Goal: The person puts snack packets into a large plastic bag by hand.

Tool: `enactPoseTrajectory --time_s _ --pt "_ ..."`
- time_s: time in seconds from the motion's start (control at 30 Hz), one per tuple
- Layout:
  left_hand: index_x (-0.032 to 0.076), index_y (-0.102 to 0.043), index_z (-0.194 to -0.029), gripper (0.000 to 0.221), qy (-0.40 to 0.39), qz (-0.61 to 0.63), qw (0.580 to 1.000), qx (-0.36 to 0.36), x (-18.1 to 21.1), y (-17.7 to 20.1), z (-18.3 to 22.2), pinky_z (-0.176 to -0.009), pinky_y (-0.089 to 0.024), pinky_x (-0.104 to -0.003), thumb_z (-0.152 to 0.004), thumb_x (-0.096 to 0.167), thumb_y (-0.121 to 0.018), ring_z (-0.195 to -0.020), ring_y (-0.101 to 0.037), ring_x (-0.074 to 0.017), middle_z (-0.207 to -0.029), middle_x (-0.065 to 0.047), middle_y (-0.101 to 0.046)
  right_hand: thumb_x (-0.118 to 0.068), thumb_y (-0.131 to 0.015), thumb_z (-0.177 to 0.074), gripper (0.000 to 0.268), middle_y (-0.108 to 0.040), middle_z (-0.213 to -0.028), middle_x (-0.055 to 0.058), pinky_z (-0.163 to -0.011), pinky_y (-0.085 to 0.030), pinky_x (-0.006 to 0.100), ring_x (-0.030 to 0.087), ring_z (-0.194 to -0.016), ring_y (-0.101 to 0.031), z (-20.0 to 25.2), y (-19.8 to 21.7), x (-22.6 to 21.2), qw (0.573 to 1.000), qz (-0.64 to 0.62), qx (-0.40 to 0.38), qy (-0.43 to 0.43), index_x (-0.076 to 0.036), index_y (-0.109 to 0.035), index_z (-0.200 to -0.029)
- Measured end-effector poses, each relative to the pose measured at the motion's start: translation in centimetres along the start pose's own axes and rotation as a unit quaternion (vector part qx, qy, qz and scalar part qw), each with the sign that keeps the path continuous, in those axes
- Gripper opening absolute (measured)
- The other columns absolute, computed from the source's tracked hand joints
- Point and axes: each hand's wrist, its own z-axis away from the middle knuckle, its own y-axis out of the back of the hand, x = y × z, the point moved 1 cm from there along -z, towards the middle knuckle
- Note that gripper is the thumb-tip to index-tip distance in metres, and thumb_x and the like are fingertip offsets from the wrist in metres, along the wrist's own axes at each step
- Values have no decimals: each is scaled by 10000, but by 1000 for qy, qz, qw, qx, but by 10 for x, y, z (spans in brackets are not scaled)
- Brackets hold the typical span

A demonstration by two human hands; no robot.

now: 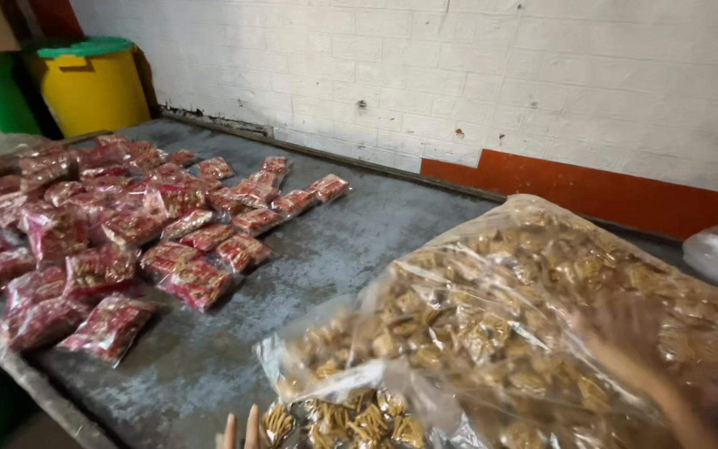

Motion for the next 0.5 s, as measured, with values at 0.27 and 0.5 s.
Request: enactPoseTrajectory --time_s 0.27,0.5 --pt "133 -586 -1258 414 -79 67 992 -77 41 -1 64 -764 -521 -430 -858 229 -542 -985 -652 -374 -1395 -205 -480 -952 -450 -491 1188 95 -1641 2 -1034 -277 635 402 -1425 -153 21 -79 48 961 264 49 63 -471 36 -1463" --pt "393 -408 -1395 529 -56 -49 972 -221 77 38 24 -892 -452 -398 -868 425 -440 -1242 -482 -255 -1457 -35 -388 -896 -319 -577 1061 37 -1618 62 -1088 -161 597 418 -1419 -117 -54 -63 54 961 262 71 51 -455 28 -1477"
